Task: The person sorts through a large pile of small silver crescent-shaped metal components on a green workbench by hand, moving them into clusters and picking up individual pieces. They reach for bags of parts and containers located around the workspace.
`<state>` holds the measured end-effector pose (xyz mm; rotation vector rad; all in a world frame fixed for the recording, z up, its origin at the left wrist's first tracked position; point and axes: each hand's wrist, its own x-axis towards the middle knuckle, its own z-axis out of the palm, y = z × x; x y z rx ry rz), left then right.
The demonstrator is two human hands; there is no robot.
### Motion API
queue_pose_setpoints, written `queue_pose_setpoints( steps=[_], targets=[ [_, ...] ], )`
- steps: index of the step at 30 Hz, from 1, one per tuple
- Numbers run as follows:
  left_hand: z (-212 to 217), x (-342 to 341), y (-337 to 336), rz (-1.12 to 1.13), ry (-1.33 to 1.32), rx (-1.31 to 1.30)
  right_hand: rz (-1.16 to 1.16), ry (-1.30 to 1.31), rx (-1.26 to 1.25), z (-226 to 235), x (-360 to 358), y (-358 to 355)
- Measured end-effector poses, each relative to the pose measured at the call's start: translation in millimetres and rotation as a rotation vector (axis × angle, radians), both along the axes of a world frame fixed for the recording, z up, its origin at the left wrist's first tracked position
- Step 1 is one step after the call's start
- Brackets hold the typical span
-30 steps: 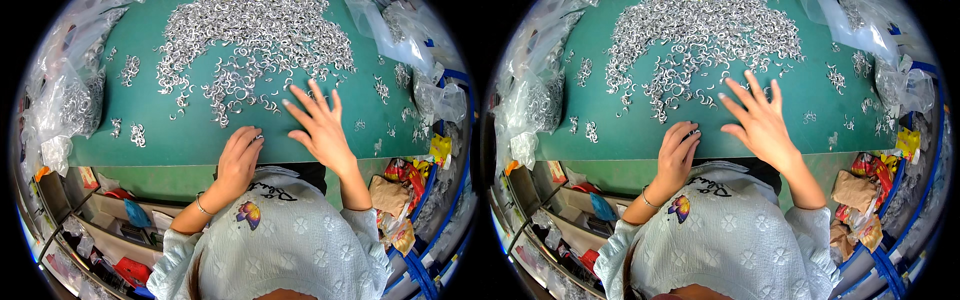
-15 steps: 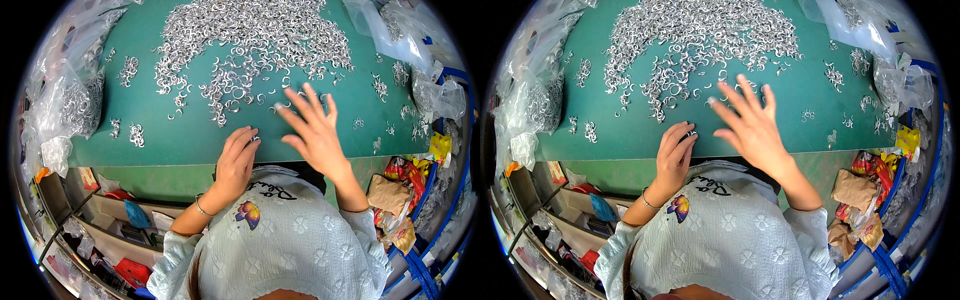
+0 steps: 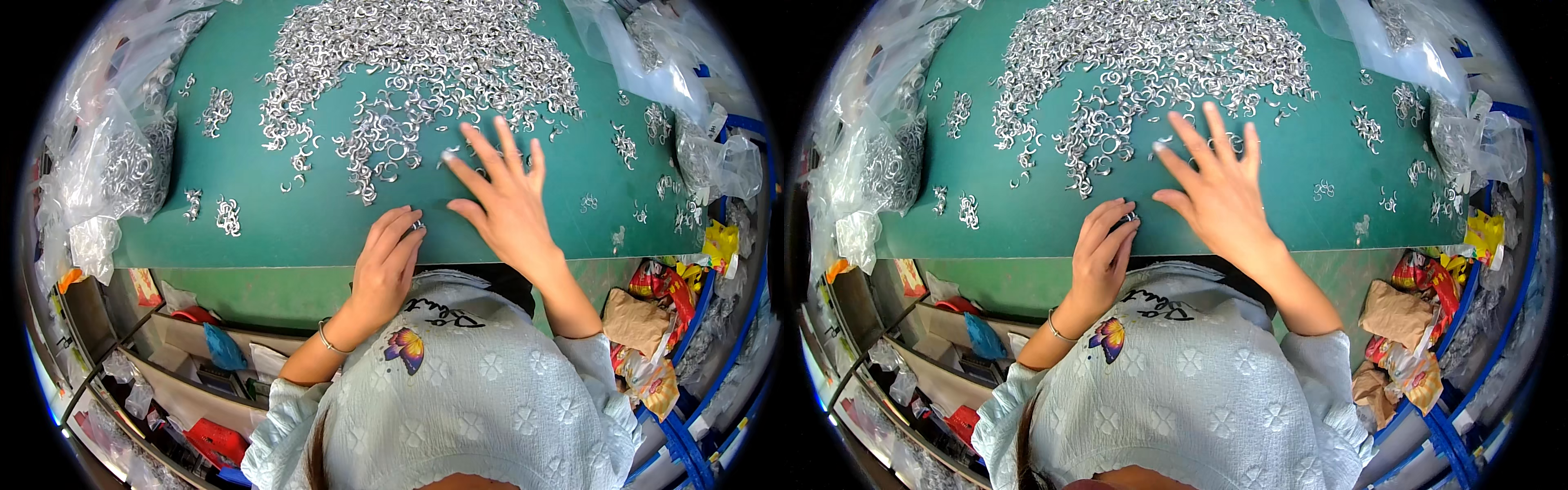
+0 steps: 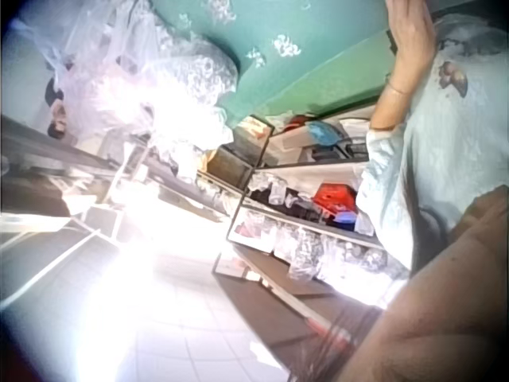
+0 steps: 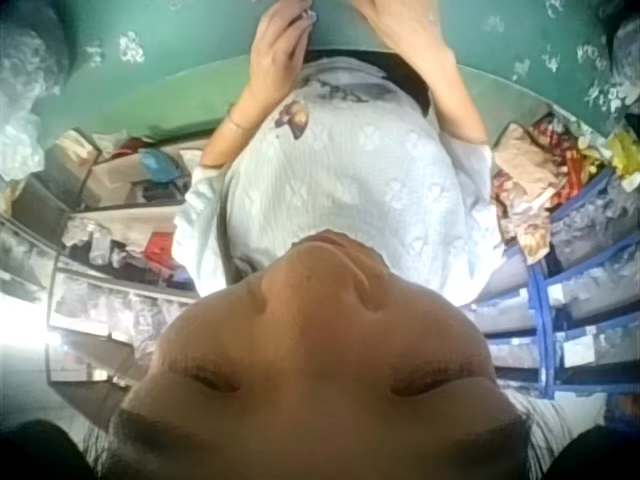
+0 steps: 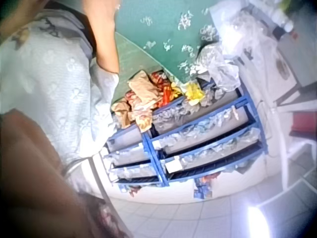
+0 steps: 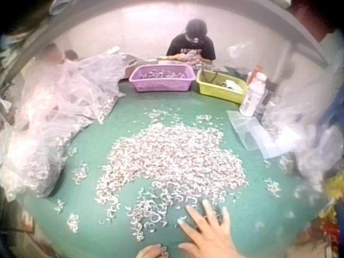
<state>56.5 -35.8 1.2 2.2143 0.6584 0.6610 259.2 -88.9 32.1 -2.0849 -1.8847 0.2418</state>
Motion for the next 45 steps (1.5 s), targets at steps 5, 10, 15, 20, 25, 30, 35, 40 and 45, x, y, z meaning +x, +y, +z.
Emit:
queue_pose_setpoints(
  steps=[5, 10, 15, 20, 25, 30, 35, 40, 45],
  targets=[
    [1, 2, -2, 0.050, -0.014, -0.022, -0.087, -0.051, 0.013, -1, 7, -10],
    [3, 3, -1, 0.041, -0.019, -0.021, -0.091, -0.072, 0.010, -9, 0, 2],
    [0, 1, -2, 0.051, -0.027, -0.011, -0.012, -0.068, -0.117, 8, -4, -20],
    [-2, 4, -2, 0.046, -0.041, -0.017, 0.150, 0.127, -0.196, 12, -18, -40],
    [6, 12, -3, -0.052, 0.069, 0.091, 0.039, 0.134, -0.056, 2, -7, -16],
    [-1, 8, -1, -0.117, 0.085, 0.098, 0.075, 0.018, -0.067, -4, -4, 3],
    [-3, 0, -5, -0.011, -0.016, 0.006, -0.147, -0.133, -0.020, -4, 9, -7],
    [0, 4, -2, 0.002, -0.048, 0.001, 0.001, -0.037, 0.045, -11, -2, 22],
    [-7, -3, -6, 0.060, -0.048, -0.016, 0.039, -0.024, -0.079, -6, -11, 3]
  ],
)
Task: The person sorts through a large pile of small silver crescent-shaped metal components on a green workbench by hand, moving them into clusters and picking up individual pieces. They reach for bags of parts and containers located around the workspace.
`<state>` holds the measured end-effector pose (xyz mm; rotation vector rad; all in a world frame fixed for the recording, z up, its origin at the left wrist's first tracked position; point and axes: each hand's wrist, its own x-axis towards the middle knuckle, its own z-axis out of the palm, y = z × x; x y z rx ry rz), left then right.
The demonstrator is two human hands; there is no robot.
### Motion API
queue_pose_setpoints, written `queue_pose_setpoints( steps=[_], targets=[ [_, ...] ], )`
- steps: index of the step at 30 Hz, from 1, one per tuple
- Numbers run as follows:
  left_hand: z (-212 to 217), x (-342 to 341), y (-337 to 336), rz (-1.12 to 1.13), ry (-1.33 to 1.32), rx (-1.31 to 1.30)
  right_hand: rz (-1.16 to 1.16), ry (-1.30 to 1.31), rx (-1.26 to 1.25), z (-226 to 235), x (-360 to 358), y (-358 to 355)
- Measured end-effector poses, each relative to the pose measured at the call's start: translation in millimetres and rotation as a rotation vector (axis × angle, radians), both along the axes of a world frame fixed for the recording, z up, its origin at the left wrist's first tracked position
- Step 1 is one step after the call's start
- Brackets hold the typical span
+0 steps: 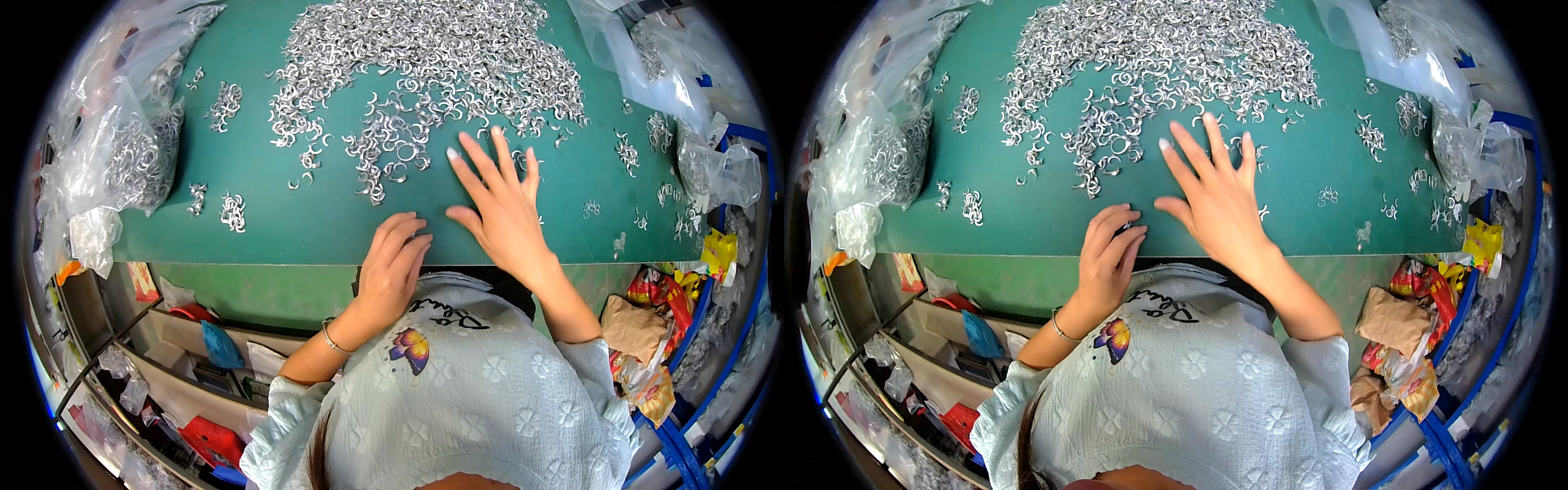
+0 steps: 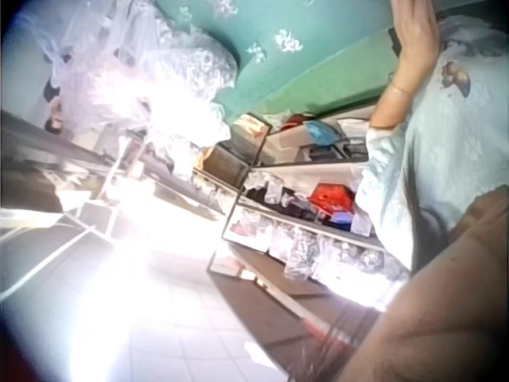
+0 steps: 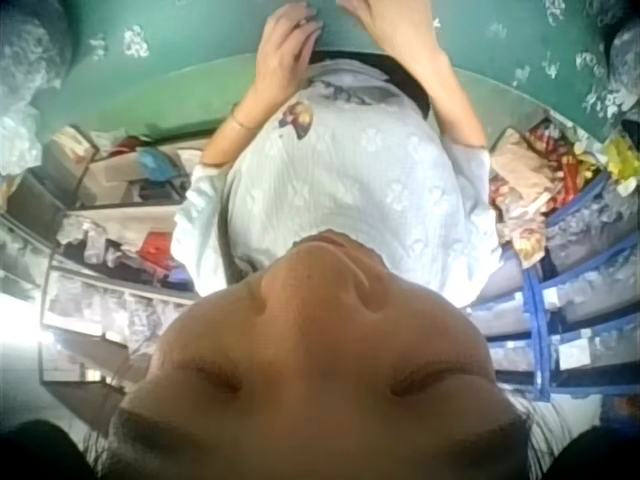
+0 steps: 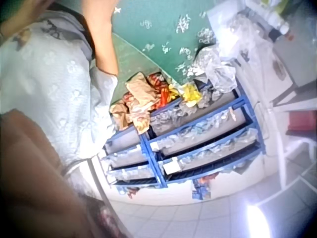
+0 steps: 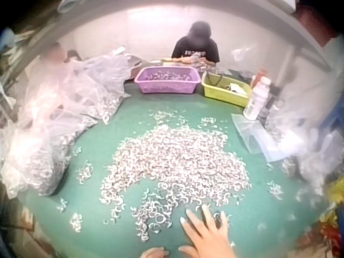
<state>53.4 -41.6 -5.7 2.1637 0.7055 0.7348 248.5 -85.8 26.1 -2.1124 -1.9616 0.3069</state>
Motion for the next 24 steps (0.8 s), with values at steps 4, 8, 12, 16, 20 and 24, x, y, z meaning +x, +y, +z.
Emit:
queue_pose_setpoints(
  steps=[4, 8, 12, 16, 20, 24],
  targets=[
    [5, 3, 0, 0.027, 0.087, 0.072, 0.029, 0.034, -0.094, 10, -7, -32],
    [6, -2, 1, 0.020, 0.151, 0.122, 0.059, 0.074, -0.116, 10, -13, -60],
    [5, 0, 1, 0.053, 0.116, 0.085, 0.022, 0.114, -0.142, 5, -10, -89],
    [5, 2, 1, 0.081, 0.103, 0.094, -0.082, 0.076, -0.141, 0, -7, -119],
    [3, 1, 0, 0.086, 0.089, 0.076, -0.236, -0.007, -0.164, -7, -4, -144],
    [3, 1, 0, 0.094, 0.087, 0.043, -0.399, -0.077, -0.095, -16, 5, -162]
  ],
)
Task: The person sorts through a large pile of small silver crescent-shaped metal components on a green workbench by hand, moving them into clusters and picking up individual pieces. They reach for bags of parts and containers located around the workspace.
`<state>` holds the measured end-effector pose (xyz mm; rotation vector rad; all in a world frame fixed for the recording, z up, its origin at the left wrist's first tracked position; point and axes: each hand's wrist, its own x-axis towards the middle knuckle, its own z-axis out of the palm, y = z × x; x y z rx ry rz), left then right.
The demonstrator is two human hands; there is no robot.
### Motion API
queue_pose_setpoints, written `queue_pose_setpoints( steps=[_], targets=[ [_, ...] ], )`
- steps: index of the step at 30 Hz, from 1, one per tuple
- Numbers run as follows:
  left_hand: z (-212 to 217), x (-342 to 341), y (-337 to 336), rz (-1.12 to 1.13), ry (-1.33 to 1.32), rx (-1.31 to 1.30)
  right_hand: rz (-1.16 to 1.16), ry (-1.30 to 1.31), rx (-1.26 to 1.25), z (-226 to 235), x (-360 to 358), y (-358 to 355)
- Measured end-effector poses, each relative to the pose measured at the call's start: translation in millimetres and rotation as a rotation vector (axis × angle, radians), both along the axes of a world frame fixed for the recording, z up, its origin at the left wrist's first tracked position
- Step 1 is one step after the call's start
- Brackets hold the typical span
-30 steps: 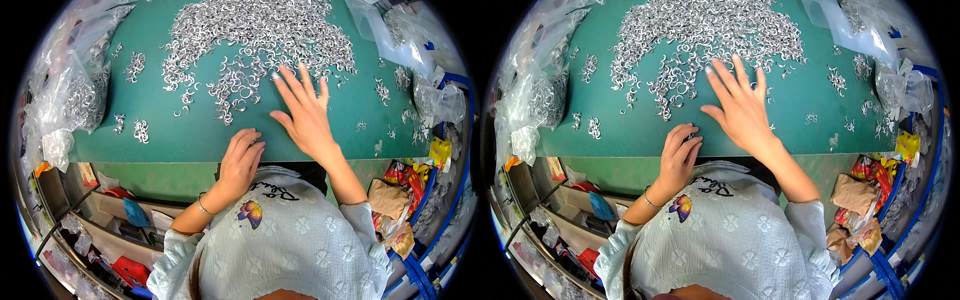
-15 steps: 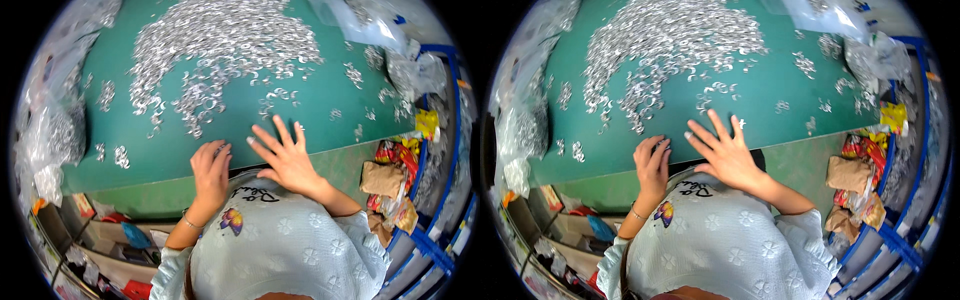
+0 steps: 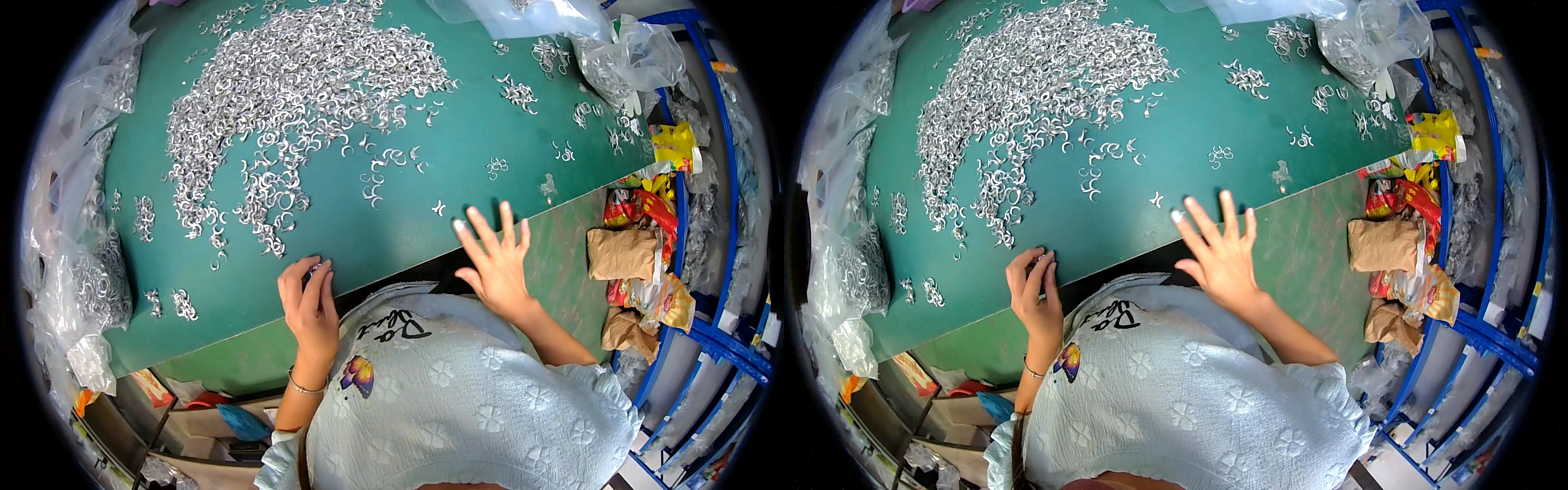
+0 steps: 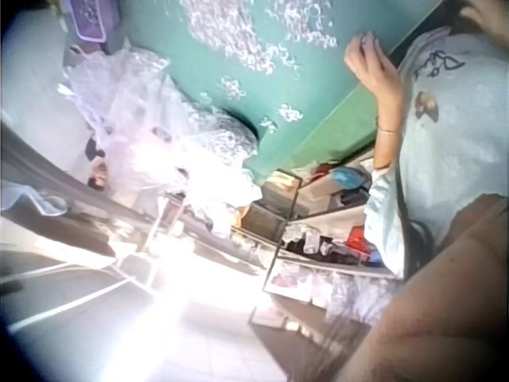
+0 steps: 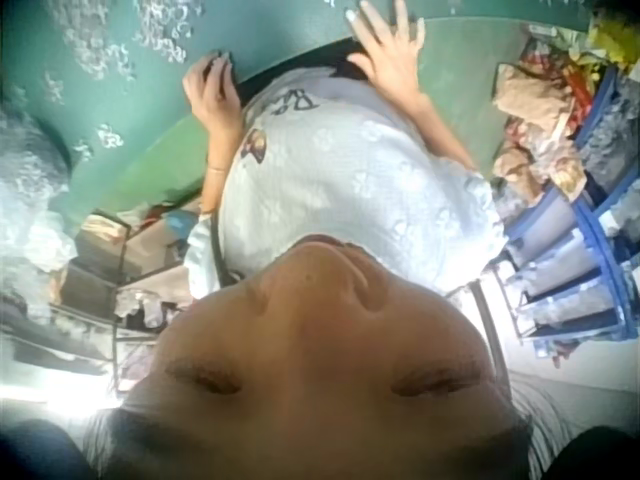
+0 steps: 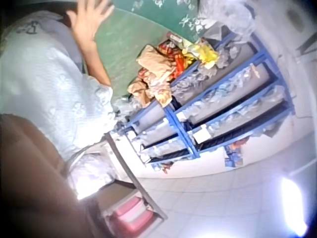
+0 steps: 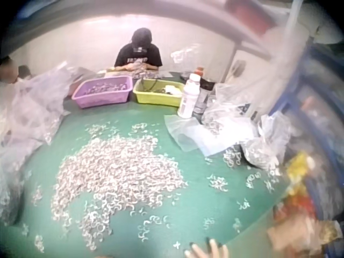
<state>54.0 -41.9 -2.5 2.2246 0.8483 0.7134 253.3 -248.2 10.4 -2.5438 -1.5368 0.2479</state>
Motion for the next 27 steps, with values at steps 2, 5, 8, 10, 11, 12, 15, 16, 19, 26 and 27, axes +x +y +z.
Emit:
queue_pose_setpoints(
  steps=[2, 5, 8, 10, 11, 12, 15, 16, 19, 26, 27],
  targets=[
    [0, 0, 0, 0.006, -0.006, 0.002, -0.107, -0.023, 0.029, 3, 8, -5],
    [2, 1, 0, 0.005, -0.001, 0.018, -0.246, -0.123, 0.027, 2, 24, -12],
    [4, 2, 1, 0.000, 0.000, 0.026, -0.318, -0.169, 0.049, -4, 41, -16],
    [4, 2, 1, 0.001, -0.002, 0.027, -0.331, -0.166, 0.072, -6, 53, -14],
    [4, 2, 1, 0.001, -0.008, 0.023, -0.339, -0.166, 0.082, -7, 59, -13],
    [4, 2, 2, 0.002, -0.014, 0.019, -0.333, -0.156, 0.100, -7, 64, -11],
    [5, 3, 3, 0.004, -0.023, 0.015, -0.293, -0.195, 0.057, -3, 79, -3],
    [4, 2, 3, 0.006, -0.025, 0.015, -0.295, -0.188, 0.057, -3, 85, 0],
    [3, 1, 2, 0.010, -0.020, 0.021, -0.226, -0.219, 0.065, 0, 103, 8],
    [3, 1, 3, 0.019, -0.014, 0.019, -0.051, -0.202, 0.049, 8, 144, 42],
    [4, 2, 3, 0.015, -0.013, 0.027, -0.025, -0.205, 0.045, 9, 147, 48]
  ],
)
